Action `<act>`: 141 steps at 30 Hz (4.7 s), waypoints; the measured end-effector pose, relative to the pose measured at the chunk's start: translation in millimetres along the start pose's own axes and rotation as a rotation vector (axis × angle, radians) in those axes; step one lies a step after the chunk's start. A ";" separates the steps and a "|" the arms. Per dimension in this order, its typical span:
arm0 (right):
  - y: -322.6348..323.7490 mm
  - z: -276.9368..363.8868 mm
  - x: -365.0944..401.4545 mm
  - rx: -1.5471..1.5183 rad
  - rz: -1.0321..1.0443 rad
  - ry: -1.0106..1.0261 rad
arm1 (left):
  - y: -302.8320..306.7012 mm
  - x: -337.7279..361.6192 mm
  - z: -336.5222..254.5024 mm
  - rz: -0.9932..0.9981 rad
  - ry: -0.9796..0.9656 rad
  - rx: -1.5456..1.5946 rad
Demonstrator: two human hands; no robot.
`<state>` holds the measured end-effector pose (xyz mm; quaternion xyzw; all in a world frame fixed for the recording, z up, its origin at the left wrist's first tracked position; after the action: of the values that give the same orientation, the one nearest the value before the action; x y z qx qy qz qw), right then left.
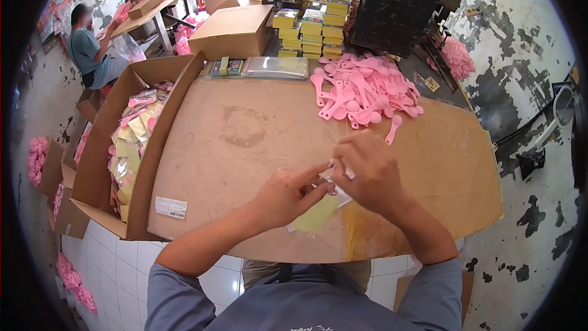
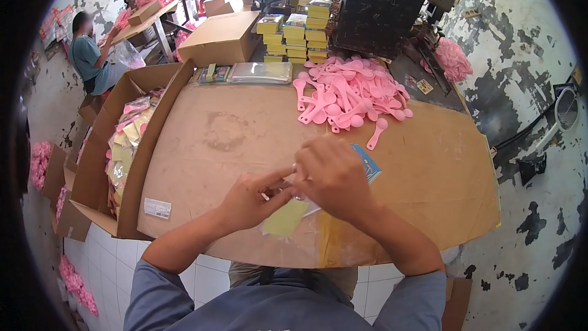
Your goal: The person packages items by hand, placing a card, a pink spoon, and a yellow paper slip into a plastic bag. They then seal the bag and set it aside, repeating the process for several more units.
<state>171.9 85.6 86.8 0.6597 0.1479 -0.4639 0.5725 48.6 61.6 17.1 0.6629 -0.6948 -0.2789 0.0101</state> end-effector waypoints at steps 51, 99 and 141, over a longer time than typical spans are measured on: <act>-1.5 -55.8 55.4 -0.716 0.289 -0.613 | -3.7 -5.3 32.6 -0.115 0.280 0.546; -54.7 -84.7 94.8 -1.112 0.258 -0.992 | -12.4 -5.3 62.1 0.060 0.409 0.498; 0.8 -183.8 121.9 -0.107 0.386 -0.881 | -20.7 -14.3 65.7 -0.072 0.039 -0.285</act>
<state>317.9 208.4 -23.8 0.3857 -0.2102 -0.5761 0.6894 44.0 100.2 -41.6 0.6847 -0.6234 -0.3618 0.1077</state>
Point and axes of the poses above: each hand's wrist, its own x-axis away from the middle knuckle, its own y-axis out of the back of the hand, z = x × y, the point moved 8 cm from there along -x, towards the middle knuckle, and after that the axes turned 9 degrees about -z, right-handed, at the moved point
